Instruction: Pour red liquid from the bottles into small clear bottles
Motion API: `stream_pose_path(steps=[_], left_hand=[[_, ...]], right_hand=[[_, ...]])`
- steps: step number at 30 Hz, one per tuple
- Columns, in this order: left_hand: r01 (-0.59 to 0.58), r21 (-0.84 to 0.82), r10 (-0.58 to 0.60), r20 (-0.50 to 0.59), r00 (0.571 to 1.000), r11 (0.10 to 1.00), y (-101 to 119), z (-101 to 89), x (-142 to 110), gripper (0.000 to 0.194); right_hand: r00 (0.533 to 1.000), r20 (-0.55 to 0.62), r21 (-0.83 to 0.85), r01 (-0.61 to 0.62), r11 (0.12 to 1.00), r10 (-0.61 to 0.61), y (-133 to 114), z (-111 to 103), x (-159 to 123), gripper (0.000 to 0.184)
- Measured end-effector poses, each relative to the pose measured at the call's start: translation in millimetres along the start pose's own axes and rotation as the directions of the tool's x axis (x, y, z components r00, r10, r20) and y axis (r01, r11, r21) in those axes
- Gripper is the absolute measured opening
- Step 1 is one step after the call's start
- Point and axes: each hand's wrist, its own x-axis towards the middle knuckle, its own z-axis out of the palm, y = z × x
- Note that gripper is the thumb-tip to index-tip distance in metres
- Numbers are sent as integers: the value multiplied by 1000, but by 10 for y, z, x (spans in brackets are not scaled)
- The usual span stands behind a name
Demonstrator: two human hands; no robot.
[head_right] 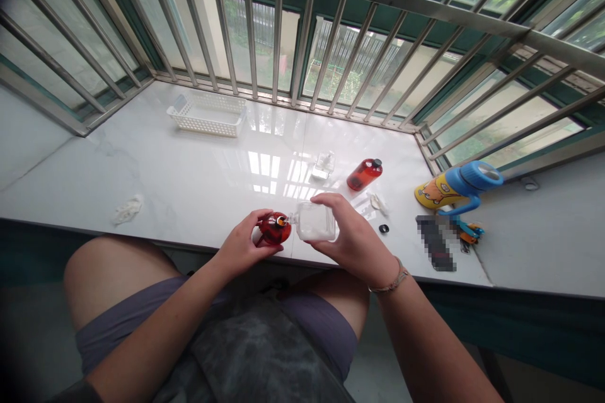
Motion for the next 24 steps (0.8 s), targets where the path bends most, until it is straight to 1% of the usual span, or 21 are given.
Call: stream_pose_path(steps=[6,13,17,24], left_hand=[[18,-2,-18,1,1000,1000,-17,28,17,77],[-12,12,12,-6,1000,1000,-61,47,20,77],[-9,30,9,-16,1000,1000,-91,51,18,77],[3,23,-3,-16,1000,1000,-70,72,16,76]], right_hand=[[1000,5,-4,5,1000,-5,-5,-13,11,66],[1000,-1,-8,29,1000,-29,-7,-26,28,67],[998,7,-17,60,998,-59,8,-32,37,69],[996,10,-45,89,995,-89,-2,-47,54,70]])
